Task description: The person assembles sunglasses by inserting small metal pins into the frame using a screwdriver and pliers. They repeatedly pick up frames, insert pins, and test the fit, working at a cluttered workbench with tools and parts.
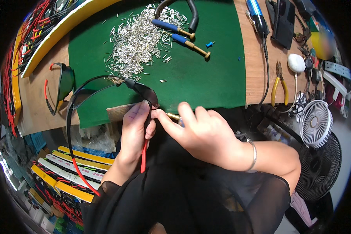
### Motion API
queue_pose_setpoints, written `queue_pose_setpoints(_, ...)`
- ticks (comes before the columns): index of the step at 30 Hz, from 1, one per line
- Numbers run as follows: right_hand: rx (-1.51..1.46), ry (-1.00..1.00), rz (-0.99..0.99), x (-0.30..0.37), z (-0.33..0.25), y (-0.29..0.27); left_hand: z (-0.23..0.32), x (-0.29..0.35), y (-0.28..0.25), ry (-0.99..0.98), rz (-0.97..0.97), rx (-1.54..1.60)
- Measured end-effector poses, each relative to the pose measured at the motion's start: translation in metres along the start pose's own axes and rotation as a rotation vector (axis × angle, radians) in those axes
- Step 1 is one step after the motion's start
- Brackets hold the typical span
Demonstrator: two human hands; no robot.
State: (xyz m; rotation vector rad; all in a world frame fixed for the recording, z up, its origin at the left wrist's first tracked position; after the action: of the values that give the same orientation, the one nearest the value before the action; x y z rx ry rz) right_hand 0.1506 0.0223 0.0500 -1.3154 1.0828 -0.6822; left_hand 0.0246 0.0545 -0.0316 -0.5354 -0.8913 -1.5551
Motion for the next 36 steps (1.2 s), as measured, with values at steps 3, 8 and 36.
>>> queue_pose_setpoints(3, 0.067, -0.010, 0.048, -0.004, -0.003, 0.002, 0.002, 0.002, 0.004, 0.034, 0.036, -0.006)
queue_pose_setpoints(8, 0.100, 0.004, 0.065, -0.004, -0.007, 0.005, 0.000, 0.003, 0.006, 0.060, 0.056, -0.020)
queue_pose_setpoints(36, -0.165, 0.013, 0.018, -0.013, 0.007, 0.016, 0.007, -0.002, 0.002, 0.100, -0.017, -0.117)
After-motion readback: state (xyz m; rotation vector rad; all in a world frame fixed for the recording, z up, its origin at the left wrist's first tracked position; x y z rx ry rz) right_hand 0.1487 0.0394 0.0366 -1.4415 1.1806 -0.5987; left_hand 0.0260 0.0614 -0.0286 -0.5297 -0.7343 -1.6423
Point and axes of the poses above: each hand's wrist, its own x-axis away from the middle knuckle, its own y-axis out of the palm, z = x × y, the point moved 5 cm from there along -x, towards the middle knuckle, and after that the axes turned 13 degrees about z, right-handed, at the moved point
